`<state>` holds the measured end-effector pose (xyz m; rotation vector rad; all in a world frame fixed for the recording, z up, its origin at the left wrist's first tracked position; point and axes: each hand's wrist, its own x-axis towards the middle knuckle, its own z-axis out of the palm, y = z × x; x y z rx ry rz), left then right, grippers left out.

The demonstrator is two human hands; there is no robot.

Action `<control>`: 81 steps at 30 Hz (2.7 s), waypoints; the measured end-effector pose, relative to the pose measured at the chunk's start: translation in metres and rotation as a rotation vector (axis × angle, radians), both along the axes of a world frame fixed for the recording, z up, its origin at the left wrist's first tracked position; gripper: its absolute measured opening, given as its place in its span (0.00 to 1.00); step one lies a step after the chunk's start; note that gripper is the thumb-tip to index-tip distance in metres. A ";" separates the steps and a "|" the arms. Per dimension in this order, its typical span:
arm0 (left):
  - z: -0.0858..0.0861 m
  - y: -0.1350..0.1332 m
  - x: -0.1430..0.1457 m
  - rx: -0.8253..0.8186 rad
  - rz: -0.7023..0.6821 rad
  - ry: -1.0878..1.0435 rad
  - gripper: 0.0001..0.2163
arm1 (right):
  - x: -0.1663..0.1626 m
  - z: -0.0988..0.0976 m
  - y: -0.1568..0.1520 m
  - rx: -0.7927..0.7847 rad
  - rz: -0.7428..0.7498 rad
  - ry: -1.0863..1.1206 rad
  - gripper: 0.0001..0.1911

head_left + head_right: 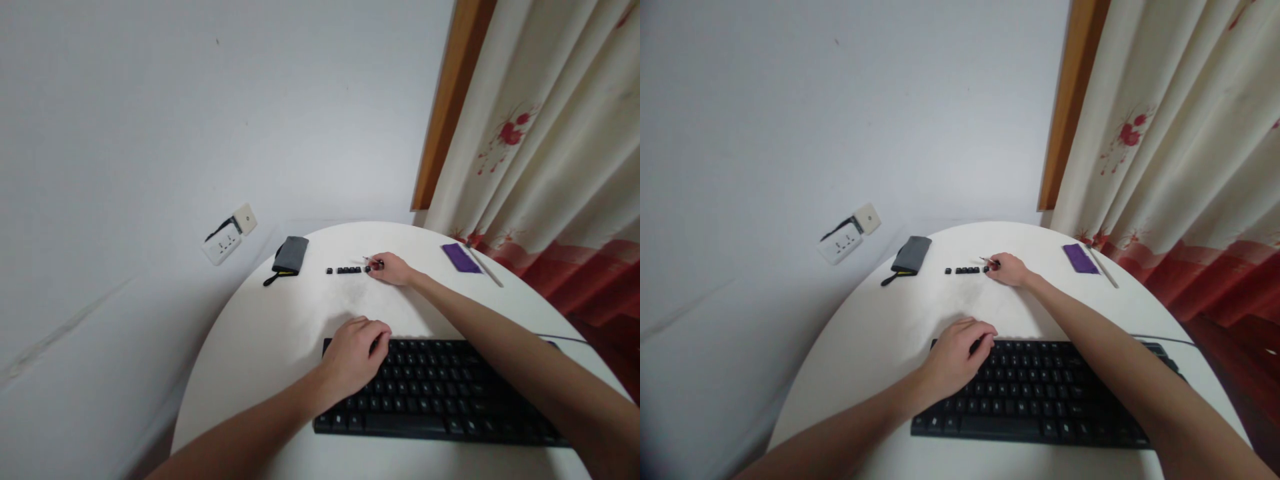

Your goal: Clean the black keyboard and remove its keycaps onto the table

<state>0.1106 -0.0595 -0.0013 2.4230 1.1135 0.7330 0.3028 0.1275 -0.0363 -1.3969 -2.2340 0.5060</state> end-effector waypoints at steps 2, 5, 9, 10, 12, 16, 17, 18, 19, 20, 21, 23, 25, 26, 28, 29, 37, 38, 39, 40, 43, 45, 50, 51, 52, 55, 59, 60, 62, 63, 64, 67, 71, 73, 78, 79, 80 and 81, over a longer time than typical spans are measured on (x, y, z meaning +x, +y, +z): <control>0.001 0.000 0.000 0.000 -0.001 -0.002 0.09 | 0.000 0.001 0.000 -0.001 0.005 0.003 0.08; 0.003 0.000 0.000 -0.006 -0.006 -0.004 0.10 | 0.000 0.000 0.001 -0.005 0.009 0.009 0.08; 0.003 0.000 0.000 -0.014 -0.008 -0.001 0.10 | 0.001 0.000 0.001 -0.015 0.008 0.028 0.08; 0.002 0.000 0.000 -0.014 -0.007 -0.001 0.10 | 0.001 0.000 0.000 -0.019 0.008 0.035 0.08; 0.001 0.000 0.000 -0.013 -0.005 -0.003 0.10 | 0.001 0.000 -0.001 -0.029 0.013 0.056 0.09; 0.001 0.000 0.000 -0.015 -0.004 -0.006 0.10 | 0.004 0.009 -0.003 -0.025 -0.004 0.125 0.14; 0.002 0.000 0.000 -0.015 -0.003 -0.006 0.10 | 0.006 0.014 -0.003 -0.014 -0.022 0.149 0.14; 0.002 -0.001 0.000 -0.015 -0.002 -0.006 0.10 | 0.009 0.021 -0.005 0.001 -0.043 0.172 0.14; 0.002 -0.001 0.000 -0.014 0.000 -0.006 0.10 | 0.011 0.028 -0.008 0.016 -0.064 0.192 0.15; 0.002 -0.001 0.000 -0.012 0.004 -0.006 0.10 | 0.013 0.037 -0.012 0.026 -0.079 0.219 0.16; 0.001 -0.001 0.000 -0.009 0.008 -0.006 0.10 | 0.016 0.047 -0.019 0.032 -0.083 0.249 0.18; 0.000 0.000 0.001 -0.001 0.014 -0.009 0.09 | 0.020 0.069 -0.040 0.031 -0.065 0.353 0.22; -0.002 0.000 0.001 0.002 0.014 -0.012 0.09 | 0.024 0.089 -0.070 0.112 -0.039 0.415 0.21; -0.003 0.001 0.001 0.001 0.013 -0.012 0.09 | 0.026 0.097 -0.086 0.150 -0.050 0.409 0.21; -0.003 0.001 0.000 0.000 0.012 -0.014 0.09 | 0.029 0.105 -0.118 0.111 -0.062 0.402 0.20; -0.003 0.001 0.001 -0.001 0.012 -0.016 0.09 | 0.031 0.105 -0.133 0.071 -0.041 0.403 0.20; -0.002 0.003 0.002 0.016 -0.029 -0.013 0.08 | 0.031 0.064 -0.184 -0.067 0.066 0.425 0.11; -0.003 0.003 0.002 0.017 -0.038 -0.010 0.08 | 0.030 0.061 -0.184 -0.067 0.084 0.406 0.11; -0.003 0.003 0.002 0.018 -0.043 -0.011 0.07 | 0.029 0.060 -0.184 -0.062 0.101 0.385 0.11; -0.003 0.003 0.002 0.018 -0.049 -0.012 0.07 | 0.028 0.059 -0.184 -0.055 0.118 0.366 0.11; -0.002 0.003 0.003 0.020 -0.088 -0.013 0.07 | 0.027 0.060 -0.186 -0.039 0.164 0.343 0.11; 0.000 0.002 0.003 0.018 -0.129 -0.004 0.07 | 0.026 0.061 -0.187 -0.056 0.202 0.331 0.11; 0.003 0.002 0.003 0.018 -0.165 0.012 0.07 | 0.025 0.057 -0.189 -0.062 0.232 0.255 0.10; 0.002 0.003 0.003 0.020 -0.155 0.013 0.07 | 0.024 0.055 -0.188 -0.051 0.200 0.235 0.11; 0.002 0.003 0.003 0.021 -0.145 0.014 0.07 | 0.023 0.052 -0.188 -0.048 0.161 0.222 0.12; -0.001 0.003 0.003 0.014 -0.116 0.014 0.08 | 0.019 0.043 -0.185 -0.083 0.056 0.264 0.16; -0.004 0.003 0.003 0.007 -0.100 0.018 0.07 | 0.015 0.031 -0.178 -0.169 -0.035 0.424 0.17; -0.004 0.003 0.003 0.007 -0.098 0.023 0.07 | 0.014 0.028 -0.176 -0.211 -0.072 0.474 0.18; -0.005 0.003 0.002 0.003 -0.086 0.033 0.07 | 0.014 0.023 -0.171 -0.298 -0.138 0.583 0.18; -0.005 0.003 0.002 -0.003 -0.074 0.035 0.08 | 0.015 0.022 -0.170 -0.319 -0.149 0.637 0.19; -0.005 0.003 0.002 -0.011 -0.058 0.030 0.09 | 0.015 0.022 -0.170 -0.315 -0.142 0.684 0.19; -0.005 0.004 0.002 -0.028 -0.027 -0.006 0.14 | 0.013 0.025 -0.176 -0.218 -0.061 0.761 0.18; -0.004 0.005 0.002 -0.025 -0.048 -0.085 0.10 | 0.009 0.032 -0.188 -0.126 0.044 0.703 0.18; -0.004 0.006 0.002 -0.024 -0.041 -0.129 0.06 | 0.008 0.035 -0.192 -0.061 0.081 0.642 0.17; -0.007 0.008 0.001 0.015 -0.021 -0.217 0.08 | 0.007 0.037 -0.192 0.076 0.018 0.540 0.16; -0.007 0.008 0.001 0.027 -0.018 -0.225 0.08 | 0.006 0.037 -0.191 0.073 -0.006 0.537 0.17; -0.007 0.008 0.001 0.040 -0.016 -0.230 0.09 | 0.006 0.036 -0.191 0.060 -0.026 0.537 0.17; -0.006 0.008 0.000 0.052 -0.018 -0.231 0.09 | 0.005 0.035 -0.190 0.041 -0.044 0.542 0.17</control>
